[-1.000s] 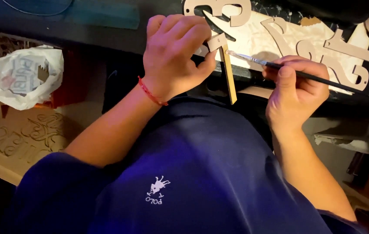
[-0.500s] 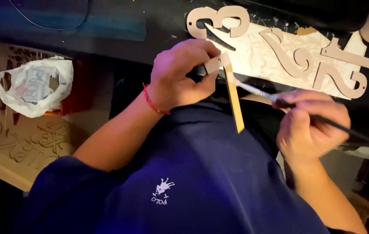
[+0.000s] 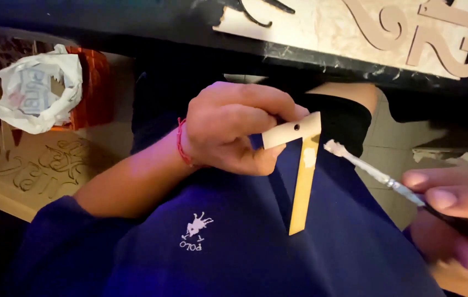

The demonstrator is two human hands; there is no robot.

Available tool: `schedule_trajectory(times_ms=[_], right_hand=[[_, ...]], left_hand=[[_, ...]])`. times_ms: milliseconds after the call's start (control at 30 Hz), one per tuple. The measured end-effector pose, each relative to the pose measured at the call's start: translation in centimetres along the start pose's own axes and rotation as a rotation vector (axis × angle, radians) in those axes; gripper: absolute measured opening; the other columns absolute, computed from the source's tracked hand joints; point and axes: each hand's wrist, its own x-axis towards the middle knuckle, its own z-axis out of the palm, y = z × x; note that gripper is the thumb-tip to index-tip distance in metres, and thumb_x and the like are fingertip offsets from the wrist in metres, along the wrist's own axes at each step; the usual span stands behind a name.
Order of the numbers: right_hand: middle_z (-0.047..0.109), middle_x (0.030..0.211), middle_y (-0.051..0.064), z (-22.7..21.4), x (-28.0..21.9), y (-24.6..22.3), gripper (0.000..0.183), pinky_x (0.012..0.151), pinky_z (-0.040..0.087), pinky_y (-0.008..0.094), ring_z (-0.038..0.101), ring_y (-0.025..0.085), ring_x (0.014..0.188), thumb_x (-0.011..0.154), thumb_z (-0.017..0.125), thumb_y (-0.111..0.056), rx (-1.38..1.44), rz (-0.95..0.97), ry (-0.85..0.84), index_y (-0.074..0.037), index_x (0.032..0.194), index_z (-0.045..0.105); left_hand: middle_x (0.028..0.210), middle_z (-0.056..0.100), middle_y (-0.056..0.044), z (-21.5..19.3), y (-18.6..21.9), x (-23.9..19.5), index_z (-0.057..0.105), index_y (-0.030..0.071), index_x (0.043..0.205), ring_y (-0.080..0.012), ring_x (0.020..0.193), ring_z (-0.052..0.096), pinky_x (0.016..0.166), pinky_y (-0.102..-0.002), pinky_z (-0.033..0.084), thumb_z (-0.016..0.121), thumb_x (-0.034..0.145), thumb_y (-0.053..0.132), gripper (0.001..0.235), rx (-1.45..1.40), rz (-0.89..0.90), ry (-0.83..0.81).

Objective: A person is painting wooden number cutouts using a paintbrush and a small jar of paint at a desk.

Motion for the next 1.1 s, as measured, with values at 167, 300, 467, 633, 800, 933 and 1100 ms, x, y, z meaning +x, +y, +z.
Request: schedule_trajectory(times_ms=[167,300,467,633,800,933,1100], right_hand=[[0.056,0.128,0.004,0.8,5.9,-3.3,0.034,0.097,0.076,0.037,0.076,0.037,0.122,0.095,0.058,-0.019,-0.177,-0.243,-0.363,-0.022,0.123,0.039],[0.070,0.117,-0.007,0.8,6.7,-4.5,0.047,0.084,0.070,0.025,0.083,0.015,0.109,0.081,0.073,-0.025,-0.293,-0.036,-0.422,-0.026,0.120,0.047],[0.081,0.117,0.003,-1.0,6.3,-4.5,0.034,0.096,0.076,0.024,0.085,0.013,0.114,0.099,0.042,-0.030,0.125,0.300,-0.466,-0.016,0.112,0.070],[0.064,0.127,-0.003,-0.5,6.8,-3.5,0.062,0.097,0.081,0.026,0.085,0.024,0.118,0.085,0.063,0.000,-0.116,-0.092,-0.423,-0.030,0.134,0.039],[0.064,0.095,0.028,-0.6,6.0,-5.0,0.037,0.034,0.044,0.016,0.059,0.015,0.041,0.097,0.059,-0.006,0.944,0.761,-0.239,0.007,0.132,0.057],[0.071,0.123,-0.004,-0.3,5.9,-6.2,0.039,0.093,0.057,0.019,0.074,0.005,0.105,0.074,0.066,0.000,-0.463,0.293,-0.346,-0.019,0.108,0.063],[0.088,0.090,0.023,-4.2,5.4,-3.8,0.047,0.054,0.066,0.032,0.083,0.025,0.070,0.078,0.061,-0.011,0.248,1.026,-0.474,-0.005,0.119,0.083]], left_hand=[[0.099,0.068,-0.020,0.0,0.8,0.1,0.053,-0.001,0.088,-0.0316,0.078,0.078,0.066,-0.036,0.067,0.060,0.088,0.000,0.007,0.071,0.005,0.019],[0.103,0.067,-0.019,-0.2,0.9,-0.2,0.052,0.001,0.091,-0.0316,0.078,0.078,0.065,-0.036,0.067,0.062,0.091,0.006,0.011,0.056,0.008,0.018],[0.102,0.067,-0.020,-0.1,1.1,0.1,0.053,0.000,0.092,-0.0328,0.080,0.078,0.067,-0.038,0.068,0.061,0.093,0.008,0.011,0.030,-0.003,0.020],[0.101,0.067,-0.020,-0.2,1.0,0.6,0.052,0.000,0.087,-0.0319,0.085,0.078,0.067,-0.036,0.069,0.061,0.094,0.009,0.015,-0.031,0.044,0.009],[0.104,0.068,-0.019,-0.1,1.3,0.6,0.052,0.002,0.090,-0.0300,0.086,0.078,0.067,-0.035,0.069,0.062,0.093,0.008,0.012,-0.016,0.018,0.012],[0.103,0.069,-0.018,0.0,1.6,0.7,0.054,0.002,0.091,-0.0280,0.081,0.079,0.065,-0.035,0.067,0.062,0.090,0.004,0.008,0.011,0.013,0.034],[0.103,0.068,-0.016,-0.3,1.8,0.7,0.053,0.003,0.091,-0.0279,0.084,0.079,0.065,-0.035,0.067,0.063,0.089,0.002,0.011,0.013,0.009,0.028]])
